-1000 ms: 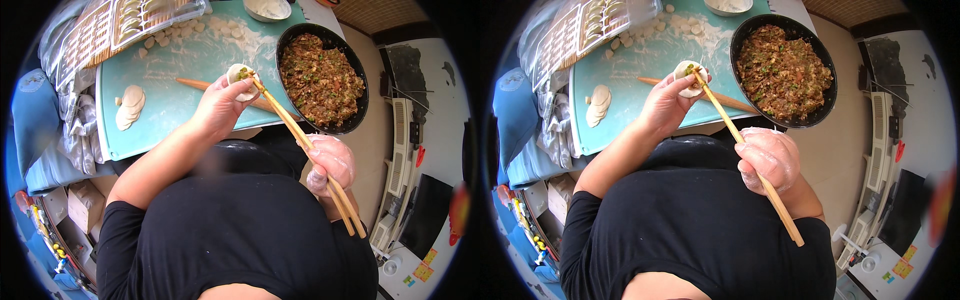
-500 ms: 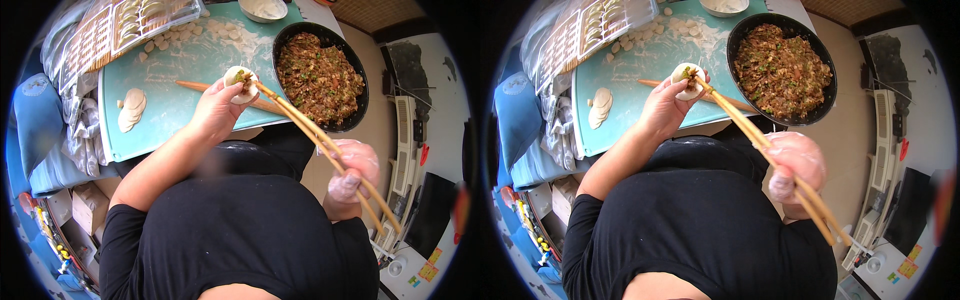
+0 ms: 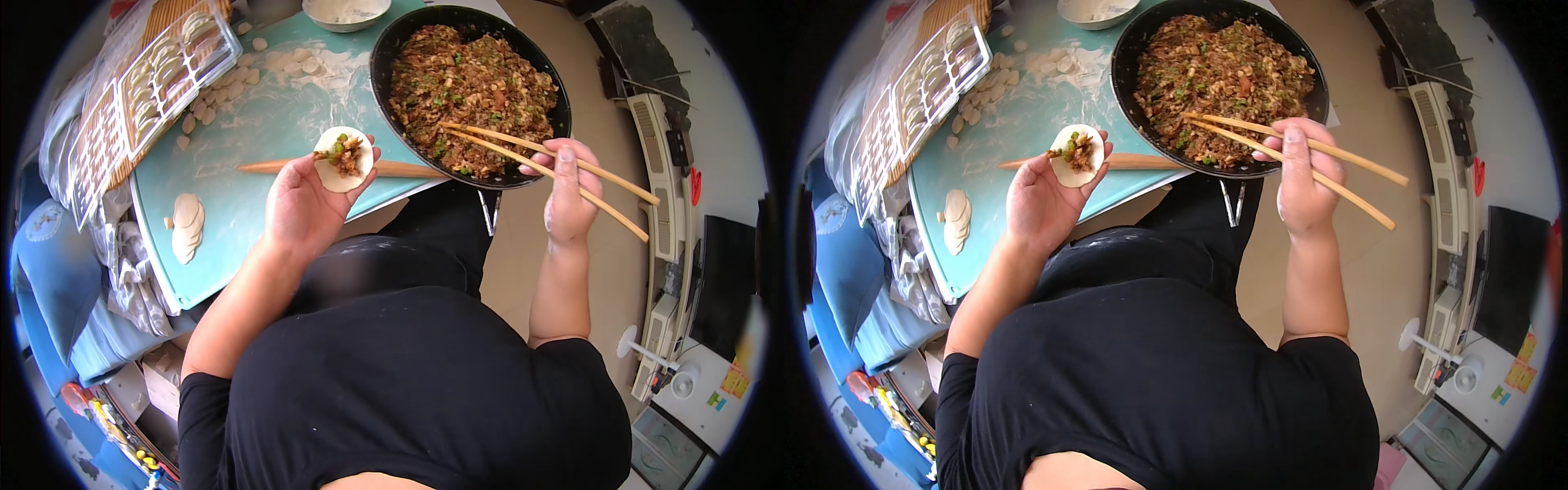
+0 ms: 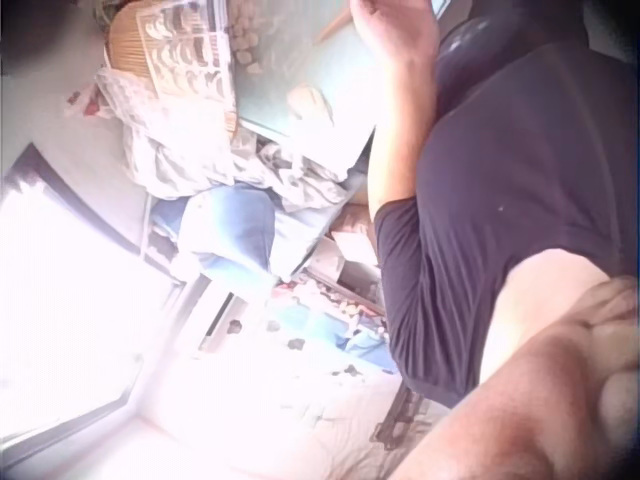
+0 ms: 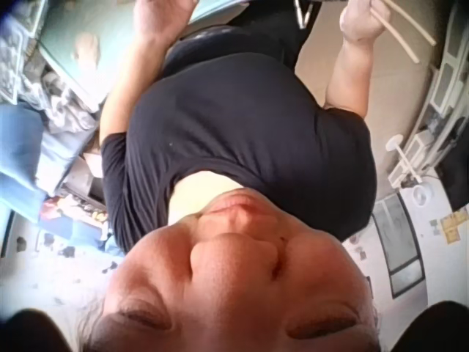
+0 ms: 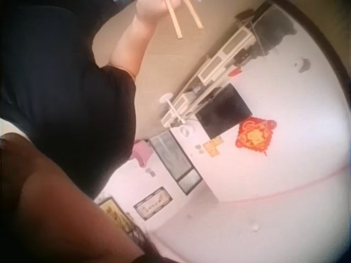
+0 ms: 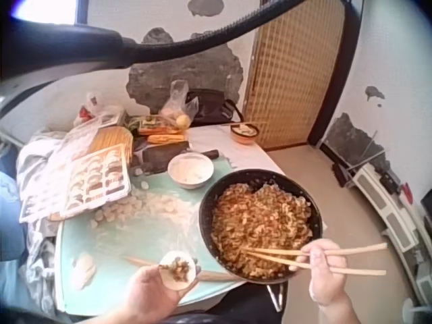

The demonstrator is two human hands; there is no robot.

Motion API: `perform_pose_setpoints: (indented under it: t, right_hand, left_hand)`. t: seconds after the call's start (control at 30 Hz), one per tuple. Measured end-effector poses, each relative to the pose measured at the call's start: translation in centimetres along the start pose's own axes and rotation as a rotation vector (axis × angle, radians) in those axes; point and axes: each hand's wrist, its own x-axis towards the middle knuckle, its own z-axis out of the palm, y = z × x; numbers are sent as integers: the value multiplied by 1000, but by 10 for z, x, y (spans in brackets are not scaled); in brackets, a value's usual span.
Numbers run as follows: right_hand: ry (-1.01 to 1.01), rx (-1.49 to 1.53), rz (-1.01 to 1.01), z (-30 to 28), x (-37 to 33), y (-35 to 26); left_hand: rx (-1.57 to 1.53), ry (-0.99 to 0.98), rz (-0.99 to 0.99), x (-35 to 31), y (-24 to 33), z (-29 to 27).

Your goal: The person makes dumplings by placing meat and vegetable filling onto round dough wrappers using chopsticks. They fold and pleat the edges to seal each dumpling, then place the finished items onto a tray.

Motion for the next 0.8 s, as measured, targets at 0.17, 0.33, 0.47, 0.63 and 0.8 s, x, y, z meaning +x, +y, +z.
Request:
perform_pose_setpoints:
  t: [0.17, 0.33, 0.47, 0.63, 0.8]
  right_hand:
    - [9, 42, 89, 3, 3, 15]
    - [-42, 113, 168, 5, 1, 23]
    - [-18, 143, 175, 5, 2, 24]
    - [55, 226, 275, -1, 6, 29]
    - [105, 277, 363, 3, 8, 31]
  left_hand:
    - [42, 46, -44, 6, -8, 4]
    - [117, 54, -61, 10, -16, 3]
    - [181, 48, -62, 15, -19, 1]
    - [241, 60, -52, 18, -21, 2]
    - [317, 142, 10, 30, -21, -1]
